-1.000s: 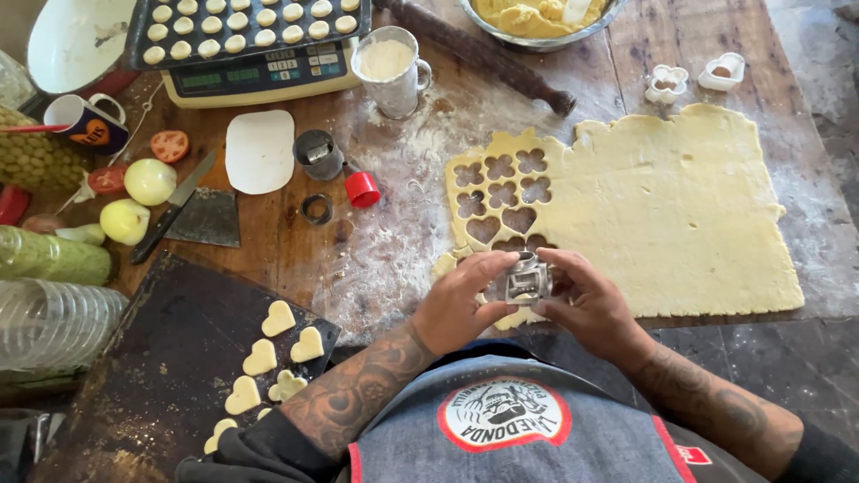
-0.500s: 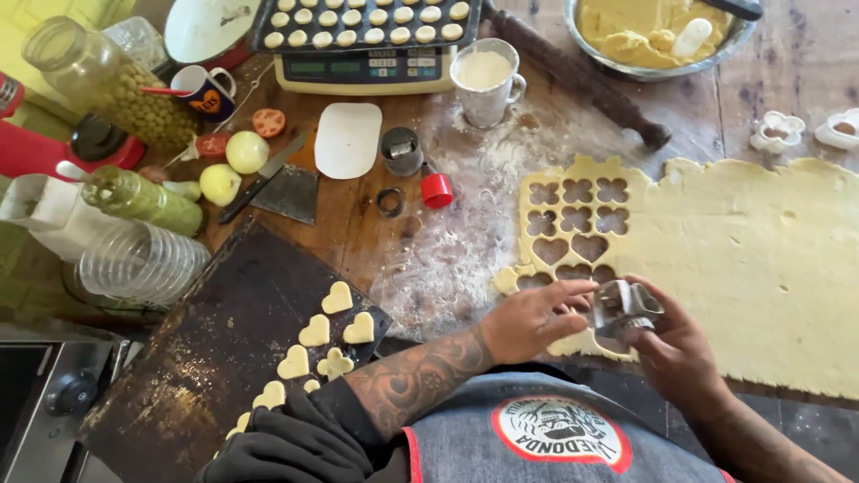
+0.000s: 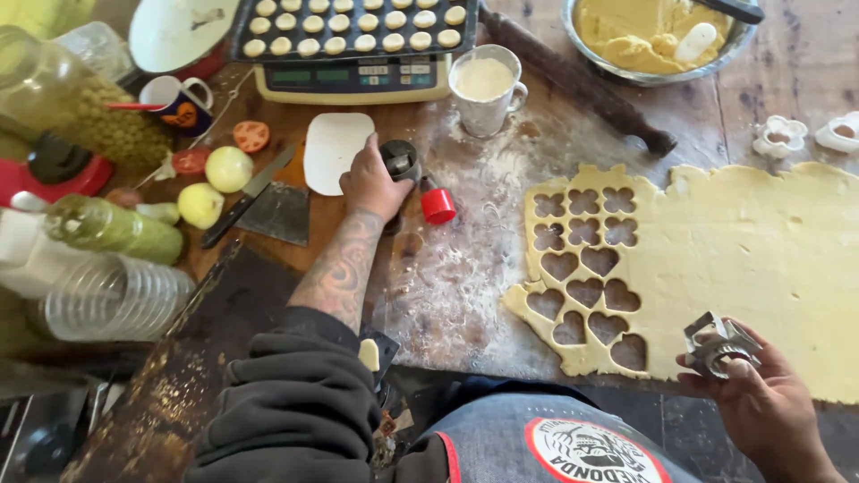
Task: Cut shapes from rolled-out dough using various molds and place them on a tray.
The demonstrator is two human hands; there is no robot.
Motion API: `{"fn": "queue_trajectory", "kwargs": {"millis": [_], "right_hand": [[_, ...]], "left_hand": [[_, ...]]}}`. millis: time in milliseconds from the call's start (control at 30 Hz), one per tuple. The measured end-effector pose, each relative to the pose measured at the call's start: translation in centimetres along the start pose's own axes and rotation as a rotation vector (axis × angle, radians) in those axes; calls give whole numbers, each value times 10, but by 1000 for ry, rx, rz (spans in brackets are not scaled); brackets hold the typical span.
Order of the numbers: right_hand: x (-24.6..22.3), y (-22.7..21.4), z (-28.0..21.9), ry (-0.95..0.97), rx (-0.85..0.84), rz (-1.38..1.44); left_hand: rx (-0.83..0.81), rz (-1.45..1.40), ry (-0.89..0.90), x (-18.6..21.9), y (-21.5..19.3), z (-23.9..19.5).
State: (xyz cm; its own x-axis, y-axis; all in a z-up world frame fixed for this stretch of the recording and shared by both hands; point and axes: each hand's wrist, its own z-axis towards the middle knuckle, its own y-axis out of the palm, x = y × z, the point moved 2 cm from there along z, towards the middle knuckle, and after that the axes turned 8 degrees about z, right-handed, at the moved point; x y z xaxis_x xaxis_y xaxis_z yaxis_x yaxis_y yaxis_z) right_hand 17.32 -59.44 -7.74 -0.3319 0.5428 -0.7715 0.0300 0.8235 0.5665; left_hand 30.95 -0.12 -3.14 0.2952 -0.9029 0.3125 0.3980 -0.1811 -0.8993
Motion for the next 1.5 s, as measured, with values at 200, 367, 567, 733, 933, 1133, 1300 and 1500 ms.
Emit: {"fn": "queue_trajectory", "kwargs": {"millis": [200, 367, 567, 733, 933, 1133, 1300, 1500], "right_hand": [[-6, -3, -17, -70, 16, 1], [-6, -8, -25, -82, 59, 13], [-4, -4, -26, -64, 142, -115], [4, -13, -23, -59, 64, 13], [-1, 13, -27, -32, 112, -147], [12, -24, -14, -81, 44, -42], [3, -19, -6, -138, 5, -27], [-22, -7, 15, 9, -41, 150]], "left_hand": [[103, 31, 204, 13, -10, -5], [274, -92, 519, 5, -30, -16], [227, -150, 509, -12, -52, -16], [-41, -145, 101, -8, -51, -9], [-123, -239, -36, -26, -5, -32], [-18, -374, -103, -37, 0, -79], [30, -76, -36, 15, -33, -127], [129, -27, 240, 55, -4, -184]]}}
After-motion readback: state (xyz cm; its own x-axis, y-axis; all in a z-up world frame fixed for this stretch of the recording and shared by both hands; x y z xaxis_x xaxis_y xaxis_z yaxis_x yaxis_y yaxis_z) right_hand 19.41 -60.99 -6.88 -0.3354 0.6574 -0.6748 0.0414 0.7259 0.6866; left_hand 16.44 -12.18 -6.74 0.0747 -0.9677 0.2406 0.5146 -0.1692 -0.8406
